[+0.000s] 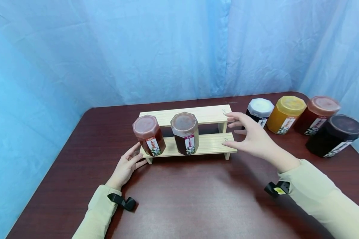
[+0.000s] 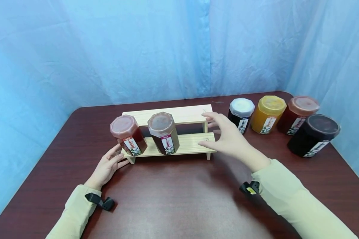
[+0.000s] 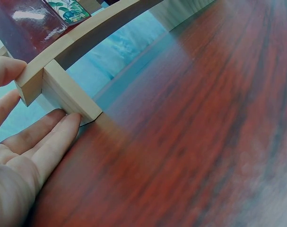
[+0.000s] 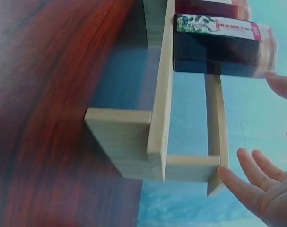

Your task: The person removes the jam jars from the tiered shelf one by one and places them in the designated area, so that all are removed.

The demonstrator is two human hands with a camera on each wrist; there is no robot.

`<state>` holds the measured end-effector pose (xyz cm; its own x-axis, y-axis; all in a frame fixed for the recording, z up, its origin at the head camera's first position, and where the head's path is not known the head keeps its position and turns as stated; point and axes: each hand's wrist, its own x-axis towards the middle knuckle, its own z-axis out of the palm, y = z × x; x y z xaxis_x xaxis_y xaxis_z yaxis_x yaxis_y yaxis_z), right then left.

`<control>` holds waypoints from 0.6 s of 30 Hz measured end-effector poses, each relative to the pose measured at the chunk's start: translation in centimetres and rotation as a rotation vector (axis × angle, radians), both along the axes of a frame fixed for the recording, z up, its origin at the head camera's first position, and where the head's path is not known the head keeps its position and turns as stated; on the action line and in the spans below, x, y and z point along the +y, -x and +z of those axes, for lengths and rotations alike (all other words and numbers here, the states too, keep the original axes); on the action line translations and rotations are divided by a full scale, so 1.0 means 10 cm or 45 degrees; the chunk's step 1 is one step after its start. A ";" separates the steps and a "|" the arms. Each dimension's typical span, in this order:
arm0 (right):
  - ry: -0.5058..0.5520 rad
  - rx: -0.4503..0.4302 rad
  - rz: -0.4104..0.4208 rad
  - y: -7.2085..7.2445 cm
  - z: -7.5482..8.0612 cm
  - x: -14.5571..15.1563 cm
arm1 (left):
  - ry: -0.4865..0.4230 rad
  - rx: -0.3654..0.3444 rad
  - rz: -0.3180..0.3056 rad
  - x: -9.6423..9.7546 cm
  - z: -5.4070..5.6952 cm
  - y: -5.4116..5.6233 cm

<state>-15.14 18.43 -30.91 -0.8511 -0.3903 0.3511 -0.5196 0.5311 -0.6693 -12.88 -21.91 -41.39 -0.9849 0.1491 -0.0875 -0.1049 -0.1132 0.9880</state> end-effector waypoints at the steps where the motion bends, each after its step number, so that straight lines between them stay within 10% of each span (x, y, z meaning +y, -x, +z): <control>1: 0.001 -0.012 0.005 0.01 0.01 -0.03 | 0.001 0.000 0.000 0.00 0.00 0.00; 18: 0.063 -0.117 0.094 0.10 0.05 -0.46 | -0.004 0.002 0.005 0.01 0.02 -0.01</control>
